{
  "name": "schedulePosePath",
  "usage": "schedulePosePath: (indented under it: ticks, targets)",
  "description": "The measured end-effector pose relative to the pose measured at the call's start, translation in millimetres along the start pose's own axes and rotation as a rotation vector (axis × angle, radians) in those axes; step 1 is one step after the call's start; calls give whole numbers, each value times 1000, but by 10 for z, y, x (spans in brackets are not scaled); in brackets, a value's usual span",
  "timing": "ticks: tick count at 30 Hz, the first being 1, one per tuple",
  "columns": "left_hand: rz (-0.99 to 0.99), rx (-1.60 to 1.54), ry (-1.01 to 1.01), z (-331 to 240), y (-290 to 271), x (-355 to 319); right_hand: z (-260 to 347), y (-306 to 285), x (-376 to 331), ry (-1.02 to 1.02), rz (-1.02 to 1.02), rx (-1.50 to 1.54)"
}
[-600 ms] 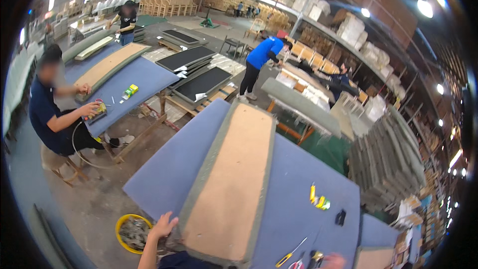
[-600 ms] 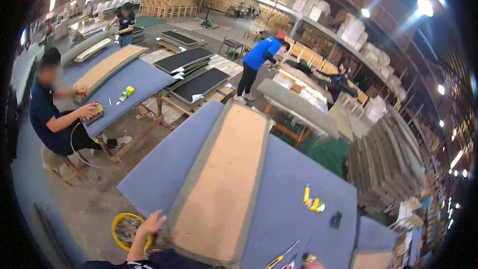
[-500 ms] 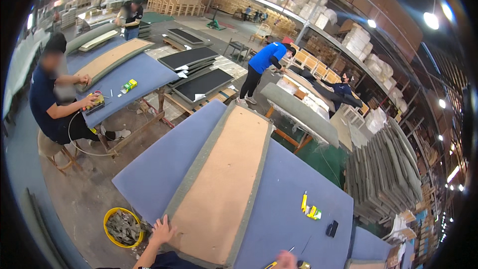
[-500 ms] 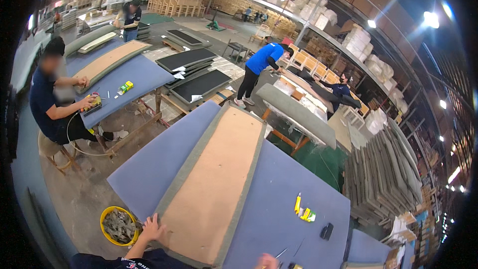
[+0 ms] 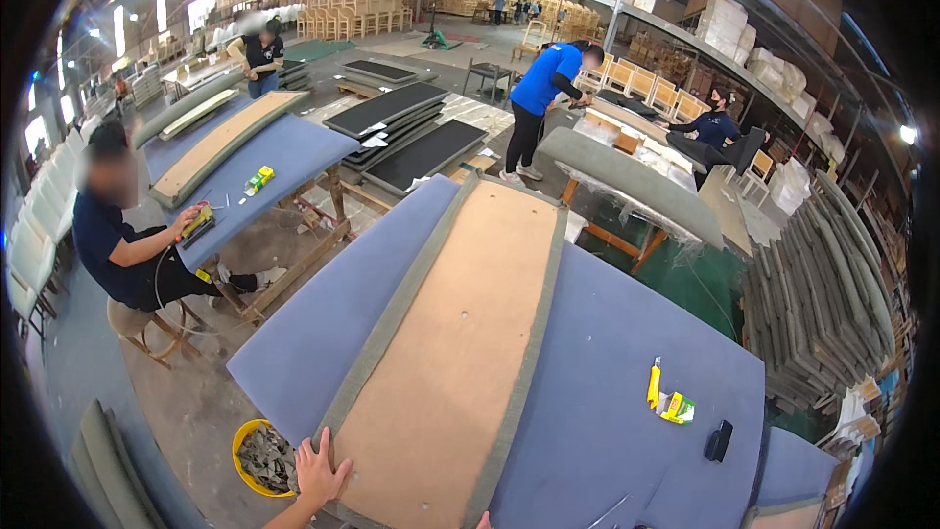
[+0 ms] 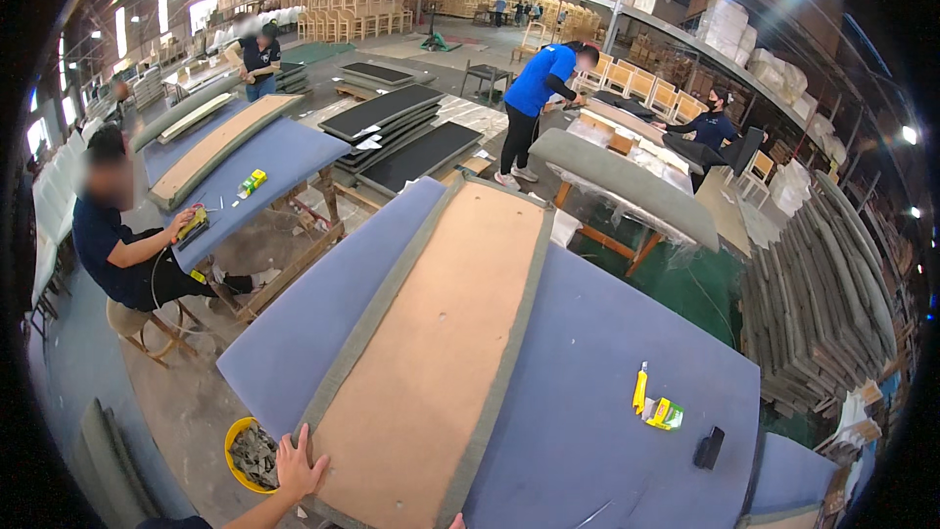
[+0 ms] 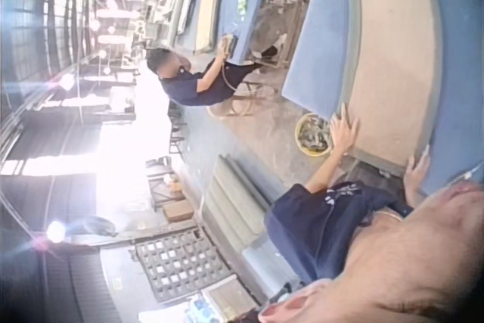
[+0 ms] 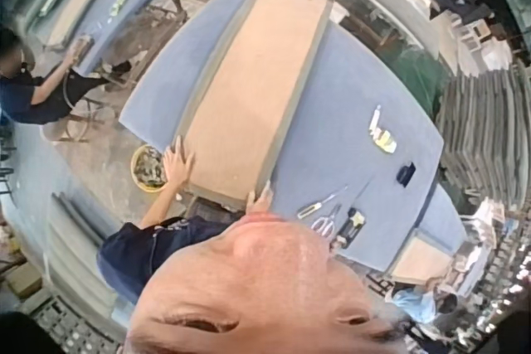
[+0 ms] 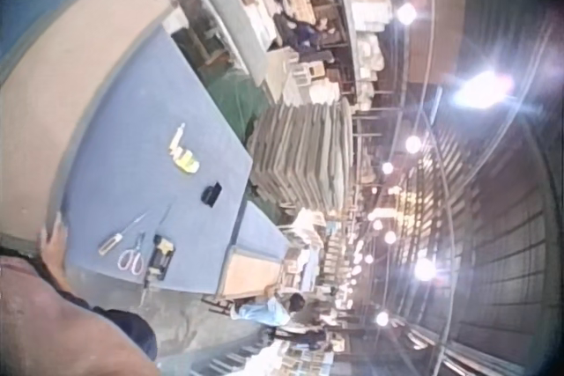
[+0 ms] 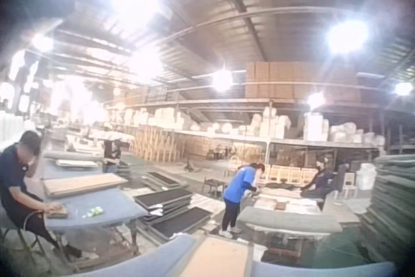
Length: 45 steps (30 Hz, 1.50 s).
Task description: The person staples fabric to a wooden board using a staple gun, trims excess fabric with scissors, and smooths the surface. They repeat this process along the edges of the board to secure the fabric.
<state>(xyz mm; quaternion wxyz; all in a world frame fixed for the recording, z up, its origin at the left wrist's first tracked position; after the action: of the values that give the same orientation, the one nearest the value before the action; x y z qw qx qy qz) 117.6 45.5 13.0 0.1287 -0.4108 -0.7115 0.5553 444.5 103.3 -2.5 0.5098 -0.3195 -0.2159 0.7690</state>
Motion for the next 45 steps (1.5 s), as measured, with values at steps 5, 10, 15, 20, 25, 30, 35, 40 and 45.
schedulePosePath:
  ticks: [5, 10, 15, 20, 25, 30, 35, 40, 45]
  targets:
    - [-59, -26, 19, -13, 19, -111, -120, 4, -83, -120, -119, 85]
    - [-172, -16, 113, 66, 90, -122, -146, 69, -110, -263, -353, 78]
    - [-325, -194, 551, -104, 244, -493, -183, 128, -240, -446, -467, 90]
    - [527, -844, 1615, -1438, 387, -2896, 146, -109, -1083, -659, -553, 234]
    - [1778, -834, 1994, -1722, 610, -4268, 124, -553, -2026, -701, -585, -30]
    - [2263, -510, 1792, -1539, 744, -4446, -119, -670, -3029, -653, -1060, 363]
    - [2434, -494, 1531, -1442, 584, -4128, 169, -833, -2703, -826, -1023, 374]
    - [2078, -394, 1583, -1552, 636, -3537, -163, -1123, -1654, -598, -1020, -107]
    - [1747, -438, 1240, -1463, 465, -2832, -1426, -1080, -141, 6, -911, -342]
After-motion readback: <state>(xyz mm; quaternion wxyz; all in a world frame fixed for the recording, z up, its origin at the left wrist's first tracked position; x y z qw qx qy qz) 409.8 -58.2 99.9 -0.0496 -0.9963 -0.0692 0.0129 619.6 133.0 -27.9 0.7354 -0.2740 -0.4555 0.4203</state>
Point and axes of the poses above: each hand's wrist, its own x-axis towards the middle knuckle, its own y-axis out of the palm, z = x × y, the point moved 2 cm from there along x, towards the middle knuckle, and after that the axes turned 13 degrees about z, right-handed, at the moved point
